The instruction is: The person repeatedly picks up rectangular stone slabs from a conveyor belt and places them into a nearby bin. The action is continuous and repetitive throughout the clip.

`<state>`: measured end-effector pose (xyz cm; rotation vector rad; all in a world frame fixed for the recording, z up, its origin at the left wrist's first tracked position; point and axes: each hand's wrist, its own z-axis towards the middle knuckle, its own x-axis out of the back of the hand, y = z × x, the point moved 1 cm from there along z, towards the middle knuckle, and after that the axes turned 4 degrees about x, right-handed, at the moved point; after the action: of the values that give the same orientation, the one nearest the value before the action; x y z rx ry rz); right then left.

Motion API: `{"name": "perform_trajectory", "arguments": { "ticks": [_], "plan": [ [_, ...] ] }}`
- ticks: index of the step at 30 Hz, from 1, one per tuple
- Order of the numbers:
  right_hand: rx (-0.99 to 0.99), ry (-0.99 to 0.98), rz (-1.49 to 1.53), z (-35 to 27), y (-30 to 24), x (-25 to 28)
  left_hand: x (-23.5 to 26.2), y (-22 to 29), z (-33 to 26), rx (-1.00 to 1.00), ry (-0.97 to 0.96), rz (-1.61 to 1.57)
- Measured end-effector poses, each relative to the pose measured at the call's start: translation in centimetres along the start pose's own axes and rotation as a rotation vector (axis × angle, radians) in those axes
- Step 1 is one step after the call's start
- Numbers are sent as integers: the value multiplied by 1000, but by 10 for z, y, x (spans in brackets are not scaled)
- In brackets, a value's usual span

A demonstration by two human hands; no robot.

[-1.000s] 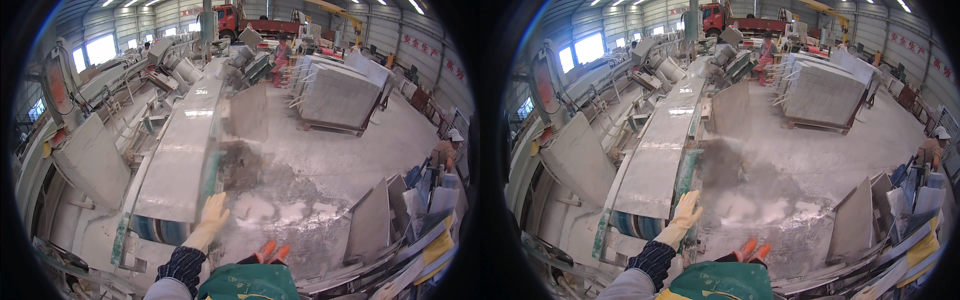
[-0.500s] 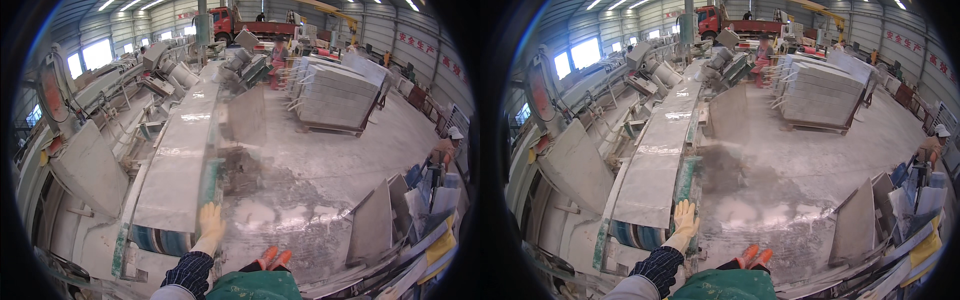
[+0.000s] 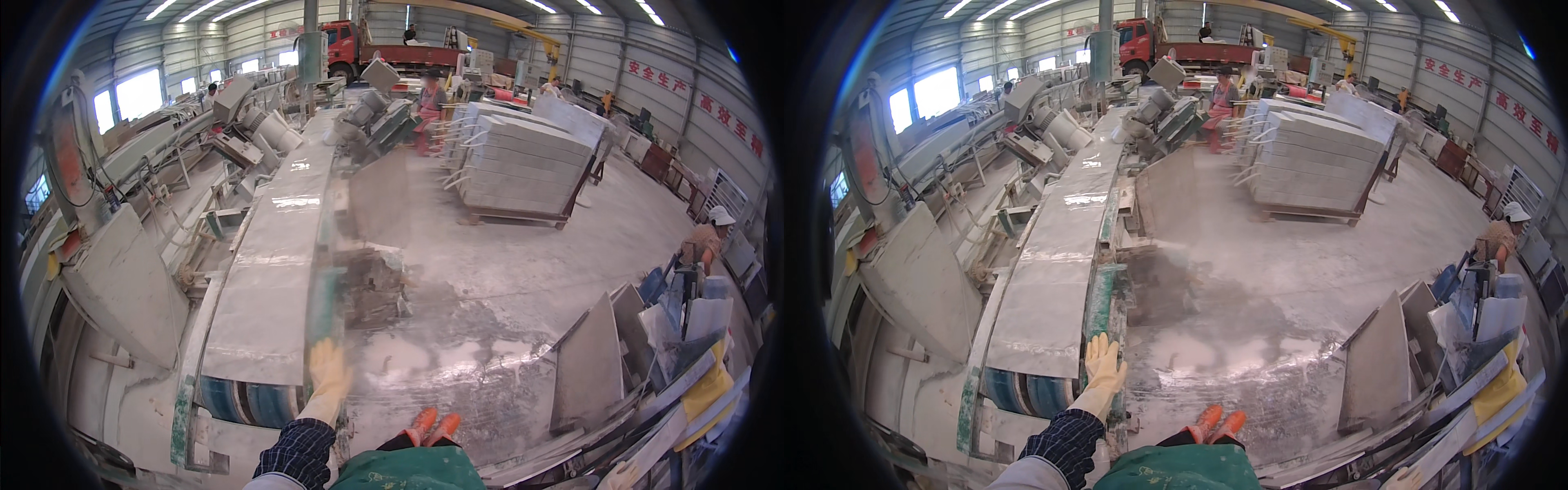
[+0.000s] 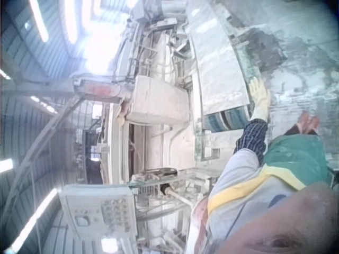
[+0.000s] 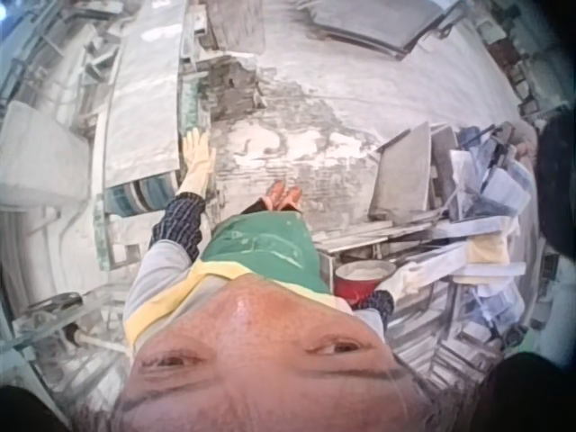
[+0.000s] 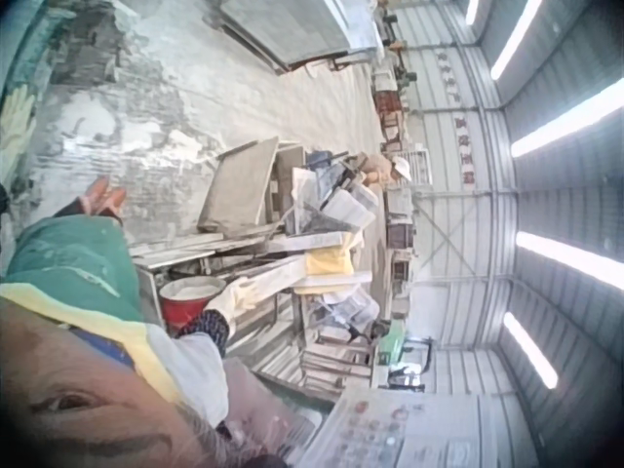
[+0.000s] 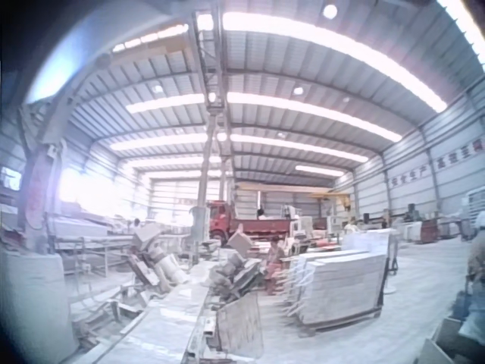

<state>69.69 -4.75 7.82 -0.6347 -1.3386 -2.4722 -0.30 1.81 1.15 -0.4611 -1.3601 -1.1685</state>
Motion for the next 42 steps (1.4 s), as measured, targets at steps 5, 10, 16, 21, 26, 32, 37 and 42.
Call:
{"name": "perform_trajectory", "arguments": {
  "ticks": [5,10,16,21,26,32,37,42],
  "plan": [
    [-164,-62,532,-6,4,-1,-2,-1,0,-12,13,1],
    [-264,-21,670,-7,0,7,-2,-2,-1,-16,26,-10],
    [-224,58,542,-15,-18,-25,-6,-5,0,-37,39,-13],
    [-182,129,441,-19,-21,-53,-10,-9,-1,-62,78,-24],
    [-149,-91,810,-21,5,-18,-12,-11,0,-64,80,-53],
    [-258,-622,882,6,19,-47,-4,-5,-1,-27,26,-38],
    [-303,-564,634,42,7,-117,3,-2,-3,-23,10,-5],
    [-330,-642,640,74,7,-146,2,-1,-1,-20,1,55]
  ]
}}
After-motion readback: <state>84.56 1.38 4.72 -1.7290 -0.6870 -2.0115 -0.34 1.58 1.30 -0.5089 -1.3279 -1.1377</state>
